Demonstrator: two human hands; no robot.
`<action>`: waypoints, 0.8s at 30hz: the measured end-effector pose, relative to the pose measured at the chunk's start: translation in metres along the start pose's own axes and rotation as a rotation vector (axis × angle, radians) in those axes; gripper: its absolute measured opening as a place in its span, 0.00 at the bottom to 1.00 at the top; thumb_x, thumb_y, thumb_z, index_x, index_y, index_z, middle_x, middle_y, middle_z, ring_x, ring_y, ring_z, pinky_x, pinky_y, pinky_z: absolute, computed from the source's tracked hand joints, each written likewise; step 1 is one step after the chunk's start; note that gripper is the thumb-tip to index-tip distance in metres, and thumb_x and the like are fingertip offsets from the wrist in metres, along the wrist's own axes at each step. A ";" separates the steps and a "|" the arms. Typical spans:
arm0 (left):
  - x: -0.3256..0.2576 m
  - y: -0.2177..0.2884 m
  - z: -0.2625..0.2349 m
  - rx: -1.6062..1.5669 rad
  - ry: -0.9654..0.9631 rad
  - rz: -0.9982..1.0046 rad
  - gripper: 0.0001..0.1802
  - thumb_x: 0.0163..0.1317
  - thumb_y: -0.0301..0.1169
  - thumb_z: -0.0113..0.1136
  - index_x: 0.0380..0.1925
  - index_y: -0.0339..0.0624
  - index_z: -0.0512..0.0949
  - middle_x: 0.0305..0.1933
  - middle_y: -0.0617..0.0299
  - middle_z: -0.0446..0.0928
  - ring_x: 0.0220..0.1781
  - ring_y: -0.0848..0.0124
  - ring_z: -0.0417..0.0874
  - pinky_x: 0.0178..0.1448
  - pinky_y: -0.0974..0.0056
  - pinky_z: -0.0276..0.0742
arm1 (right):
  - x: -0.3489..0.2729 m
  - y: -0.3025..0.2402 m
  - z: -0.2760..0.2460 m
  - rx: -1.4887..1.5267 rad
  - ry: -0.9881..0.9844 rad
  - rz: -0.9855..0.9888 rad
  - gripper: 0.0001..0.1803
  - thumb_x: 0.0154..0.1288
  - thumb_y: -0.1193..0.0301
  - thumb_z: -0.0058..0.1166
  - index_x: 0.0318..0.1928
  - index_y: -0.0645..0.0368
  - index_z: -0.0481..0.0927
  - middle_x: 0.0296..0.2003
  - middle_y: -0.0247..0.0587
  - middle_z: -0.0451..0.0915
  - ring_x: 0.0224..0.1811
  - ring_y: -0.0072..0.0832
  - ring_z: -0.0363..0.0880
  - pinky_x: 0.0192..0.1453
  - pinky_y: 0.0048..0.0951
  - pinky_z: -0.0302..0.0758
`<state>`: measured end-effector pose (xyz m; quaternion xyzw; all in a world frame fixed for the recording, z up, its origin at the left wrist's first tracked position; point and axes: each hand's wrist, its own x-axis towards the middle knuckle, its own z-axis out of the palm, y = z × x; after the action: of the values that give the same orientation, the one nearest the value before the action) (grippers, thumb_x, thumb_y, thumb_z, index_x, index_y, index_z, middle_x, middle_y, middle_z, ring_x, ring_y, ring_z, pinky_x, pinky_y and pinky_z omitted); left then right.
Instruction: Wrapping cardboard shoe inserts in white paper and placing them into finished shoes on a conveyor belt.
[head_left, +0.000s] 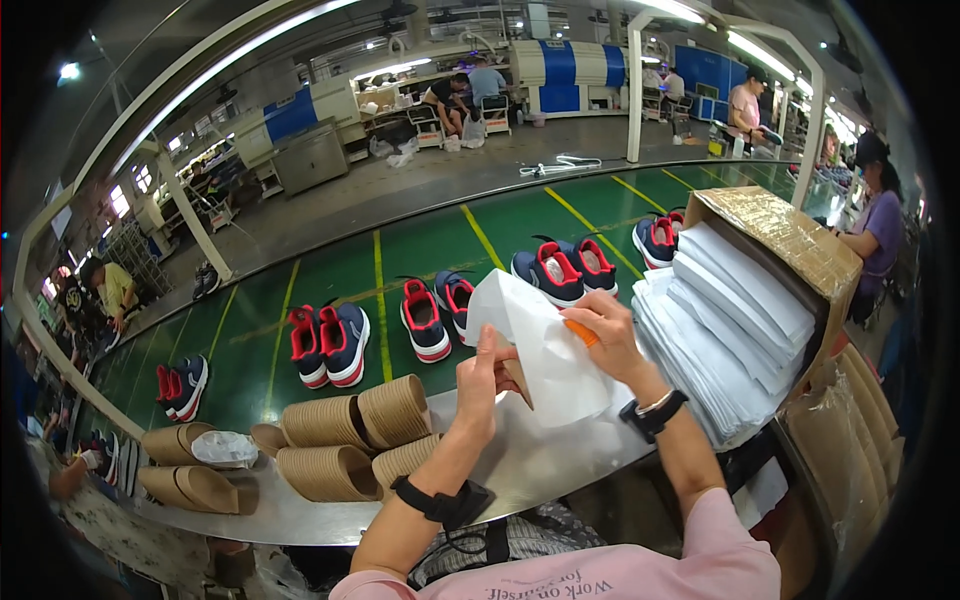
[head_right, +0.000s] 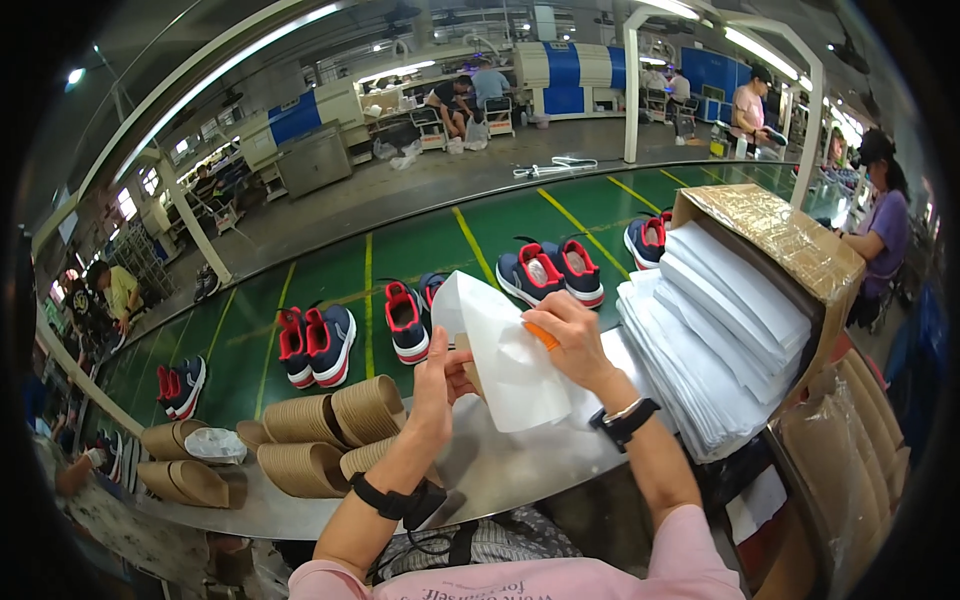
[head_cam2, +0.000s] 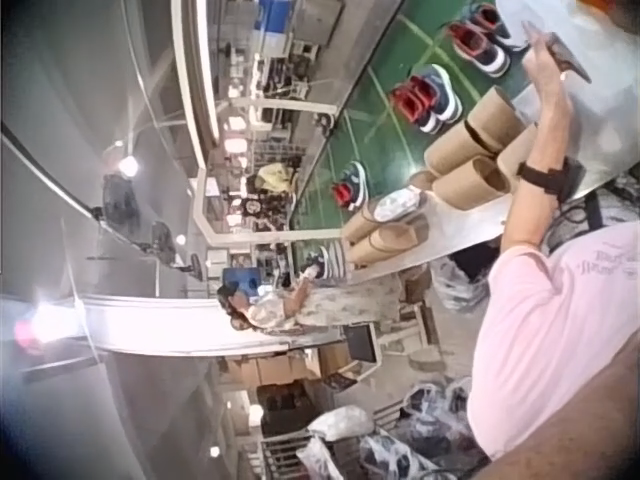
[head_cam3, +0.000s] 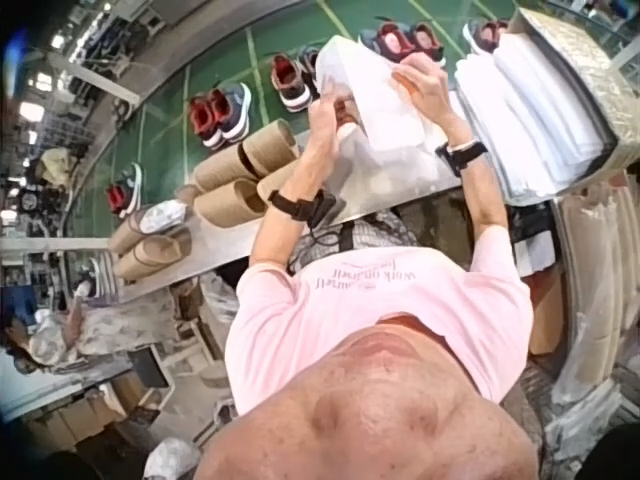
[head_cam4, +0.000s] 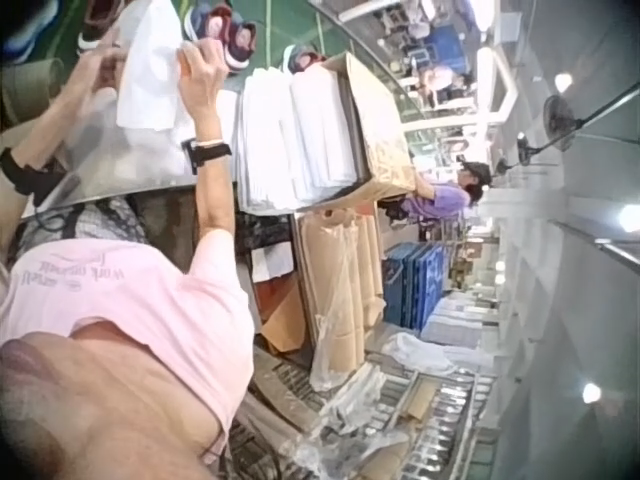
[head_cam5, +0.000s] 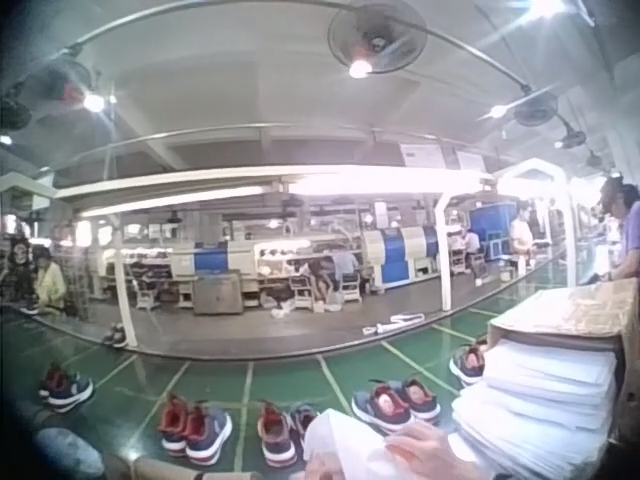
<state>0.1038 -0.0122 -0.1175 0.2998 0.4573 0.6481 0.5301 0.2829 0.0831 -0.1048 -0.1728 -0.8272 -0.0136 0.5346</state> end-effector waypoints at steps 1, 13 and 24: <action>-0.002 0.003 0.000 0.088 -0.055 0.047 0.28 0.63 0.52 0.53 0.30 0.33 0.80 0.23 0.63 0.77 0.22 0.76 0.76 0.28 0.72 0.71 | 0.009 -0.008 -0.010 -0.085 -0.066 -0.054 0.07 0.50 0.79 0.59 0.32 0.60 0.79 0.26 0.37 0.73 0.28 0.34 0.73 0.31 0.32 0.72; 0.002 -0.040 -0.028 0.562 0.053 0.160 0.11 0.55 0.32 0.66 0.28 0.31 0.82 0.24 0.68 0.78 0.23 0.83 0.71 0.25 0.73 0.67 | -0.039 -0.027 0.026 0.464 -0.416 0.313 0.15 0.51 0.70 0.66 0.38 0.59 0.75 0.31 0.36 0.73 0.32 0.28 0.72 0.36 0.28 0.70; -0.013 -0.036 -0.038 0.488 0.182 0.072 0.16 0.54 0.38 0.69 0.24 0.34 0.79 0.23 0.66 0.78 0.24 0.81 0.75 0.27 0.72 0.70 | -0.108 -0.007 0.062 1.019 0.114 1.099 0.07 0.67 0.76 0.45 0.38 0.60 0.78 0.32 0.33 0.78 0.33 0.20 0.76 0.40 0.20 0.74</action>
<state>0.0886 -0.0342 -0.1639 0.3754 0.6349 0.5612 0.3755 0.2664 0.0594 -0.2263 -0.2913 -0.4967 0.6309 0.5200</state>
